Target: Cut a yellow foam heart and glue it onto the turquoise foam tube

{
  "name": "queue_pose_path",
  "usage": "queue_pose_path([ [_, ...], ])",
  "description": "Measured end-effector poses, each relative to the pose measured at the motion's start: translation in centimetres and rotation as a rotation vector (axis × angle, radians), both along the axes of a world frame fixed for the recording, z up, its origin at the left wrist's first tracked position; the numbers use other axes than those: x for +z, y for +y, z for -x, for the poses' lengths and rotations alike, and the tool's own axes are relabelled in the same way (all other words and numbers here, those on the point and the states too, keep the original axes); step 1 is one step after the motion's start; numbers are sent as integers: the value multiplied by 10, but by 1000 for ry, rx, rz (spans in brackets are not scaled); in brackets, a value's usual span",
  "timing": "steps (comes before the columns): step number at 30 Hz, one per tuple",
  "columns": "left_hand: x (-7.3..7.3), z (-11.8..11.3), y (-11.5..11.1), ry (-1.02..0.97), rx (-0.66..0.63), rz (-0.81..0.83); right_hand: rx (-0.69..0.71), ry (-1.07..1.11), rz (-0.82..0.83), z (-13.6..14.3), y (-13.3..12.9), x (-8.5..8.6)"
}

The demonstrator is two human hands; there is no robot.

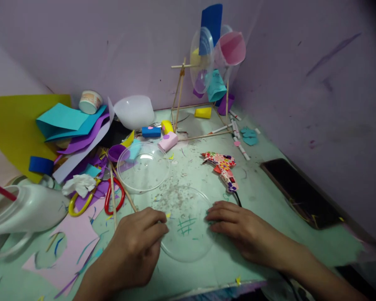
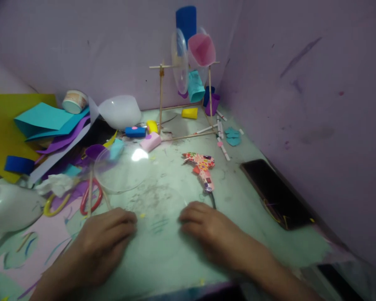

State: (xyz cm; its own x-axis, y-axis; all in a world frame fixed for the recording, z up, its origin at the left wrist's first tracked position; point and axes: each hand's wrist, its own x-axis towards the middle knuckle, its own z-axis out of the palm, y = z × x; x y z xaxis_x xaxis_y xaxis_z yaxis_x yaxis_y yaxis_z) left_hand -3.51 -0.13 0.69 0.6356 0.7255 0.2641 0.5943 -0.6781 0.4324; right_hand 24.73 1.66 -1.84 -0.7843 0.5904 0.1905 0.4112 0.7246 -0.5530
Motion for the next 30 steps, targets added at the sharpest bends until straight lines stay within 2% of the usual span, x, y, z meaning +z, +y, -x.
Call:
queue_pose_path([
  [6, -8, -16, -3, 69, 30, -53, -129, 38, -74, 11, -13, 5],
  [11, -11, -23, -2, 168, 90, 97, -172, 7, -19, 21, -17, 2],
  [15, -12, -25, -1, 166, 118, 128, -210, -66, -4, 32, -14, 4],
  [19, -13, -27, -2, 155, 131, 82, -147, -279, -94, 50, -10, 5],
  [23, -13, -28, -4, 151, 130, 77, -108, -388, -187, 62, -11, -2],
  [28, -14, -27, -5, 134, 145, 113, -296, -423, -194, 67, -8, -10],
  [30, -15, -27, -4, 133, 145, 130, -308, -382, -177, 67, -6, -11],
])
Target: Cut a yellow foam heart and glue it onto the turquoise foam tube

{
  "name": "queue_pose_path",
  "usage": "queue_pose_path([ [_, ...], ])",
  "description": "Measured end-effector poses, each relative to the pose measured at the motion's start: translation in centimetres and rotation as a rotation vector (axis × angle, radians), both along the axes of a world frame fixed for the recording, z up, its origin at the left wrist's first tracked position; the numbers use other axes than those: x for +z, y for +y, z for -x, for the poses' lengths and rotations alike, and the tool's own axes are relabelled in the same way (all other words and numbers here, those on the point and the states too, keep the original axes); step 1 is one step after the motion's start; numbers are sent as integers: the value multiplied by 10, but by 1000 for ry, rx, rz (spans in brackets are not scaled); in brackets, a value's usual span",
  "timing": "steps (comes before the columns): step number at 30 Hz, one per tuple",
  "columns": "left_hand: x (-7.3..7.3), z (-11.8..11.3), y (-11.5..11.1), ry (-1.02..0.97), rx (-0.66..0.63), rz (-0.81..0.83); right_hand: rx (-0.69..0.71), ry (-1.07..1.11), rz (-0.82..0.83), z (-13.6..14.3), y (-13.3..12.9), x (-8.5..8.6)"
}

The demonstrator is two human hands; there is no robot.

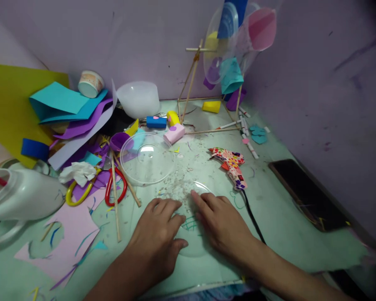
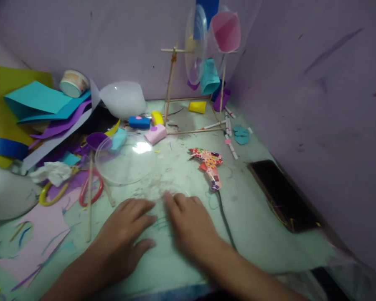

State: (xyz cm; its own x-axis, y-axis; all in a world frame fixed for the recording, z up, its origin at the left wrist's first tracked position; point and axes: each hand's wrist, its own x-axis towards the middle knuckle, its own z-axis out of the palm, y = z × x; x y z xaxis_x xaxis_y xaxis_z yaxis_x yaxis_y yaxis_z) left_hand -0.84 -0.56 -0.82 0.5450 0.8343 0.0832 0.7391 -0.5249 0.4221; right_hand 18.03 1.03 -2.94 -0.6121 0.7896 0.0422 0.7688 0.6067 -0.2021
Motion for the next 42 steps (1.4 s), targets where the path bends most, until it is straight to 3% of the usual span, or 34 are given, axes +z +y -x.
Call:
queue_pose_path([
  [6, 0, 0, 0, -10, 17, 37, 119, 147, 17, -6, 0, -2],
  [12, -1, 1, 0, -14, 17, 53, 116, 407, 149, -15, 1, 2],
  [15, 0, 1, 1, -3, 17, 54, 51, 449, 224, -14, 2, 6],
  [24, 2, 1, 0, 7, 24, 55, -131, 149, 111, 17, 12, 3],
  [28, 2, 0, 0, 5, 20, 78, -102, -75, 19, 24, 15, 3],
  [32, 1, 0, 0, 1, 20, 90, -115, -167, 3, 27, 22, 1],
  [36, 2, 2, 1, -18, 21, 101, -224, 109, 76, 16, 16, 16],
  [39, 1, 3, -1, -49, 16, 88, -159, 387, 170, -7, -10, 31],
  [42, -2, 2, -2, -163, 40, -25, -207, 424, 172, -34, -39, 35],
])
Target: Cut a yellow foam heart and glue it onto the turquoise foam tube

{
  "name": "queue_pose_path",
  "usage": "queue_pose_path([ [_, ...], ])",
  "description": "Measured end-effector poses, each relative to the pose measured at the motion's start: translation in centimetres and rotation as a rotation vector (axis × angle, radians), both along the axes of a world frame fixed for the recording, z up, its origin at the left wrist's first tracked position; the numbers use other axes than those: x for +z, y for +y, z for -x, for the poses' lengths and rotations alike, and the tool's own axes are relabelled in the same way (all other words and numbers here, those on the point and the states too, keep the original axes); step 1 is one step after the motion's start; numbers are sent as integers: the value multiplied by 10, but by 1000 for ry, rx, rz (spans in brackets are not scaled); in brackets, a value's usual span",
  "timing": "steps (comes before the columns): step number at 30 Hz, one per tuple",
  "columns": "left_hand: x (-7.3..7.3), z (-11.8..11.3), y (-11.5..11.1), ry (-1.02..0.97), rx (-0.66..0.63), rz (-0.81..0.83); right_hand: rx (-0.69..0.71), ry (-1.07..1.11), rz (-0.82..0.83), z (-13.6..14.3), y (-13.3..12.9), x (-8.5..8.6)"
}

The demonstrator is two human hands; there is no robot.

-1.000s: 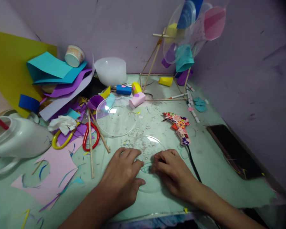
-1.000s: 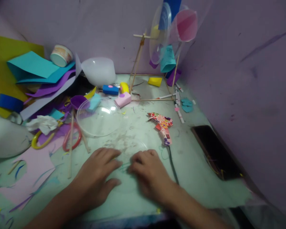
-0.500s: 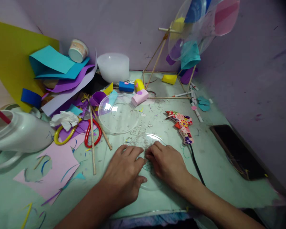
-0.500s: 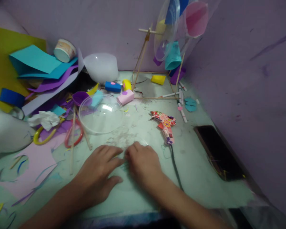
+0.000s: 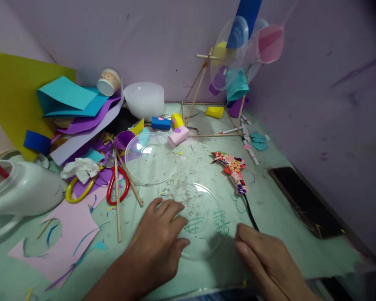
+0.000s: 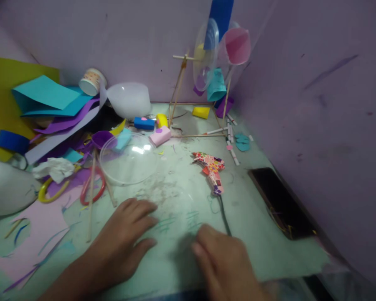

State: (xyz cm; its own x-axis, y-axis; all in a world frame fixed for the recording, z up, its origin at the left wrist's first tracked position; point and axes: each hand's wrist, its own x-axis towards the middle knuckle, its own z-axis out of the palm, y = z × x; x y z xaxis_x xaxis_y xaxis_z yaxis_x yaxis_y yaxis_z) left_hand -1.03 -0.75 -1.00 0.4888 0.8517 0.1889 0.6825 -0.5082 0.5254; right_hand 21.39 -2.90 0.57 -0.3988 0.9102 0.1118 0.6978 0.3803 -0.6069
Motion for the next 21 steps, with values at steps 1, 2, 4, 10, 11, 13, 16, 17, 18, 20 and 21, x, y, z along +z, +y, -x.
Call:
queue_pose_path([
  [1, -1, 0, 0, -54, 28, -65, -42, 20, -15, -8, -8, -2],
  [2, -2, 0, 1, -107, 67, -142, -83, 38, -17, -16, -13, -4],
  [4, -2, 3, 3, -174, 163, -296, -176, 75, -30, -30, -19, -10],
  [10, 6, 14, 7, -156, 458, -428, -588, 66, -147, -52, -3, -14],
  [11, 8, 14, 7, -151, 490, -414, -641, 69, -147, -53, 1, -13],
  [13, 9, 13, 5, -152, 535, -369, -715, 93, -159, -57, 9, -11],
  [16, 9, 10, 4, -187, 560, -329, -784, 145, -168, -61, 17, -12],
  [17, 8, 10, 4, -197, 552, -336, -797, 160, -150, -63, 20, -13],
  [18, 7, 10, 4, -193, 531, -343, -800, 169, -119, -64, 24, -13],
  [20, 5, 10, 5, -161, 421, -383, -770, 163, -41, -65, 36, -13],
  [21, 3, 10, 6, -140, 351, -406, -739, 146, -1, -65, 43, -11],
])
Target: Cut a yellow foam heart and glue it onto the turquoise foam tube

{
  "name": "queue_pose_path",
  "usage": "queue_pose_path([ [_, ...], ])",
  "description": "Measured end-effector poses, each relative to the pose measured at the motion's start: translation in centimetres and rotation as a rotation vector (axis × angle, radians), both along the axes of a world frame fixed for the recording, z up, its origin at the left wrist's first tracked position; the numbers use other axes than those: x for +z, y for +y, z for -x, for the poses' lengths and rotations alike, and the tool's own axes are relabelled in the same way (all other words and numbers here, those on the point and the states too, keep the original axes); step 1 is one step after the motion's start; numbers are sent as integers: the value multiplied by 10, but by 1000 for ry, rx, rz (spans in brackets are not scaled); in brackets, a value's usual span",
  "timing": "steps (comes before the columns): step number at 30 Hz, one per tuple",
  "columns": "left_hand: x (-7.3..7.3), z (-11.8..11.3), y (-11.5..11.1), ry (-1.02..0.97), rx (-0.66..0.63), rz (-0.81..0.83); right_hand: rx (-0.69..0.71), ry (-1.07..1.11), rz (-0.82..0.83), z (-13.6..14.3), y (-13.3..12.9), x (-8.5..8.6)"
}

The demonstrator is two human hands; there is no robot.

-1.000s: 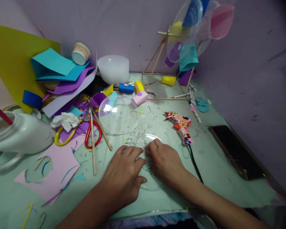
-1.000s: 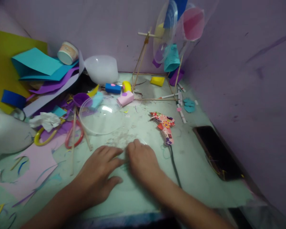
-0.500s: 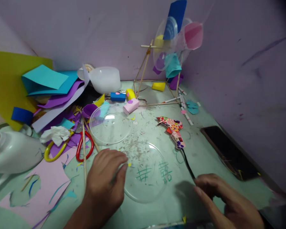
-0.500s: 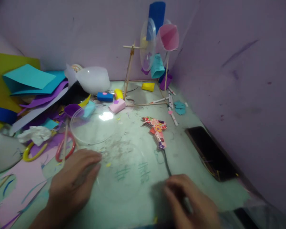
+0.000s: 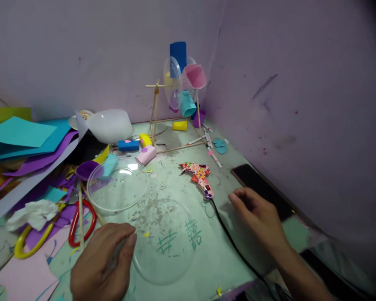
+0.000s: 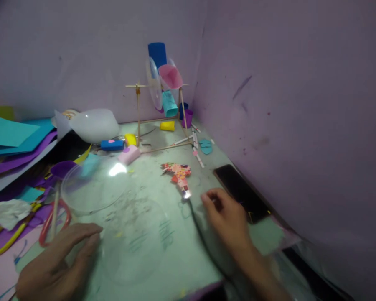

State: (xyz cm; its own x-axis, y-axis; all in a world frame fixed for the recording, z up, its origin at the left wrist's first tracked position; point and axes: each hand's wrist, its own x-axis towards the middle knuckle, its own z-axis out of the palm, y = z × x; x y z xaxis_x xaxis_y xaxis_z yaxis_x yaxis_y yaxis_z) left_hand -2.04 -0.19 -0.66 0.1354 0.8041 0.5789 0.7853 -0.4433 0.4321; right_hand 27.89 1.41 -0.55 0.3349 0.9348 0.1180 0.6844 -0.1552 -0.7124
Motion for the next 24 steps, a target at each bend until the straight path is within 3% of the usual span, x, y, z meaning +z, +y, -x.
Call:
queue_pose_path([
  [5, -3, -5, 1, 62, -238, -45, 100, -99, 171, 14, 44, 9],
  [11, -6, -14, -5, 88, -455, 44, 136, 98, 269, 27, 74, 1],
  [15, -6, -15, -9, 237, -412, 219, 141, 397, 363, 20, 78, -5],
  [19, -5, -15, -9, 296, -386, 333, 175, 707, 361, 14, 67, 1],
  [22, -6, -15, -8, 265, -381, 247, 207, 864, 322, 14, 57, 6],
  [24, -6, -12, -6, 185, -295, 143, 192, 960, 302, 14, 57, 6],
])
